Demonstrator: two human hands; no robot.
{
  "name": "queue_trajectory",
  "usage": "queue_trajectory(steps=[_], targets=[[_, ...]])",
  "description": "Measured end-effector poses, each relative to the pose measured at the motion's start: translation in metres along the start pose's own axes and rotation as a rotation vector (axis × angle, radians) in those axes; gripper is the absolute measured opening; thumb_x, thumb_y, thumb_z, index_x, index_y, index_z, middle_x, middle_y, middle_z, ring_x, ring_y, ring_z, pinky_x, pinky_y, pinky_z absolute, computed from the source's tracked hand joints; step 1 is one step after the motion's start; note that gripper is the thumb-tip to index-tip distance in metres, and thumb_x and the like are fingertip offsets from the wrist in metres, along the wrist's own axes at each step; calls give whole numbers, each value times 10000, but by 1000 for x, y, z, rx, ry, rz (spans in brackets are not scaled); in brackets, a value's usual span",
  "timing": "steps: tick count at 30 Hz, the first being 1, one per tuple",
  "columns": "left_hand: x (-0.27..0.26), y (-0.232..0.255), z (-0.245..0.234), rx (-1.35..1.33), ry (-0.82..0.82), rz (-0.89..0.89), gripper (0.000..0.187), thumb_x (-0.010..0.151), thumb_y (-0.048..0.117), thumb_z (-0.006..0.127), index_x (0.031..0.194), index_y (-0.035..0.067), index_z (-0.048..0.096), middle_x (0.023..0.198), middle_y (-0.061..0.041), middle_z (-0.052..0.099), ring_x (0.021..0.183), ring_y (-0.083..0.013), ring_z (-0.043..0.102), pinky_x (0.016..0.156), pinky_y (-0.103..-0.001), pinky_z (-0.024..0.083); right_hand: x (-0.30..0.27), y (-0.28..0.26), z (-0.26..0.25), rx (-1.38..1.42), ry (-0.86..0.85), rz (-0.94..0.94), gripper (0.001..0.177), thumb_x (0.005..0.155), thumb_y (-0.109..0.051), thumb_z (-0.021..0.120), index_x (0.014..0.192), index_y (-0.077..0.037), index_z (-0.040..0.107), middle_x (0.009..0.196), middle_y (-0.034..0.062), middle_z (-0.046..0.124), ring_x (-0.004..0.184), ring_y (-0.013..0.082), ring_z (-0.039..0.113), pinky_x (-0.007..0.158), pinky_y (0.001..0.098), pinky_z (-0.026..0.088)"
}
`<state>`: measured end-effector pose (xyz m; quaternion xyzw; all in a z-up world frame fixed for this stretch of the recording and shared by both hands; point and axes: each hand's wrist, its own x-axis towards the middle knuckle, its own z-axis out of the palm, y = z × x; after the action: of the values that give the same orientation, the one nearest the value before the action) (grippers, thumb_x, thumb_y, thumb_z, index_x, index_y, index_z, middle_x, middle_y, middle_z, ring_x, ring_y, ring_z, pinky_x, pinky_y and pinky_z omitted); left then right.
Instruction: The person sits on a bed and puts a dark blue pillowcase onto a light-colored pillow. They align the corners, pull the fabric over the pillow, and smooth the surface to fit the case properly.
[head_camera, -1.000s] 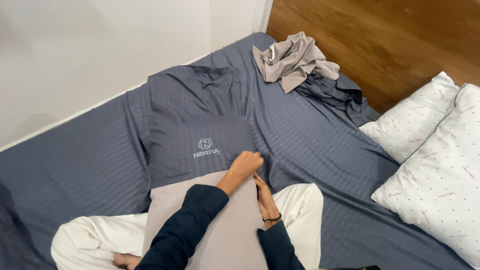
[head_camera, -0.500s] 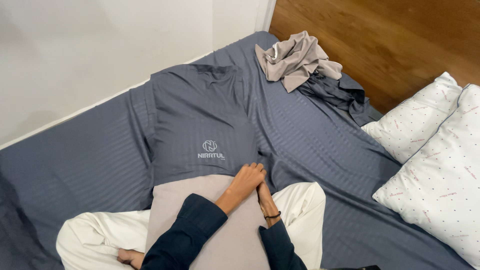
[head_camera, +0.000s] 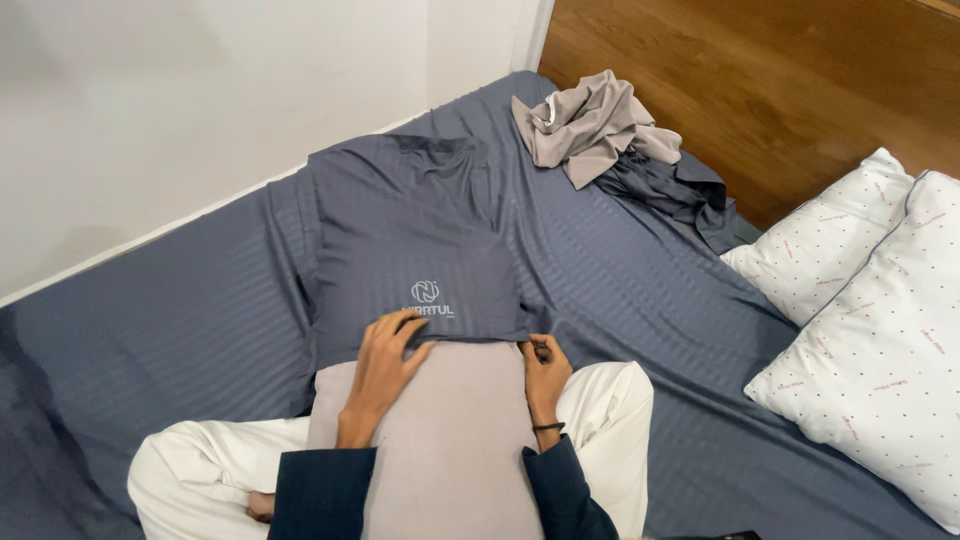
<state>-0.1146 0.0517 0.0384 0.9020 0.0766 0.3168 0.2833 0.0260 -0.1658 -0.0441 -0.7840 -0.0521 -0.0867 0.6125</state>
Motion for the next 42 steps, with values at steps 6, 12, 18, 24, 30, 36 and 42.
queue_trajectory(steps=[6,12,18,24,30,36,42], targets=[[-30,-34,-19,209,102,-276,429,752,-113,646,1153,24,709,1239,-111,669,1121,-324,617,994,-417,481,-19,-13,-14,-168,91,-397,127,766,-30,764,791,32,656,742,100,672,646,171,643,626,291,515],[-65,-114,-19,310,209,-430,395,794,-79,607,1187,-61,640,1145,-239,659,1047,-408,647,880,-474,527,-10,11,-18,-335,-161,9,211,792,-86,790,773,43,624,697,126,702,604,200,649,615,340,517],[-57,-119,-38,148,-2,-615,411,858,-28,589,1267,-19,628,837,-301,723,741,-409,729,771,-490,570,10,48,-6,-181,-202,-368,245,836,-20,692,1071,12,631,919,171,729,785,226,669,670,348,520],[-88,-92,-61,257,217,-427,298,877,-23,570,1157,8,667,1008,-224,758,795,-391,735,698,-457,576,-5,0,-18,-289,-174,-127,241,889,-20,616,1111,-88,676,692,97,682,531,257,610,543,404,452],[-125,-118,-63,222,-99,-526,344,906,62,611,1245,55,666,1112,-165,752,967,-357,727,824,-452,580,-16,-10,-16,-486,-284,-109,288,891,-96,694,1167,-175,674,610,150,560,552,313,568,573,445,435],[-85,-110,-94,356,-293,-415,451,746,3,598,1161,118,729,1406,-56,618,1168,-291,636,990,-411,536,2,-12,-26,-704,-573,-199,444,869,-59,591,1305,-139,599,817,184,688,806,398,666,726,504,500],[-9,-98,-64,-31,74,-284,424,893,279,730,1216,6,693,1338,-126,638,1232,-348,585,1004,-435,467,35,-68,23,-482,-531,-488,350,905,-63,543,1217,-88,701,1196,99,717,1124,305,647,984,416,498]])
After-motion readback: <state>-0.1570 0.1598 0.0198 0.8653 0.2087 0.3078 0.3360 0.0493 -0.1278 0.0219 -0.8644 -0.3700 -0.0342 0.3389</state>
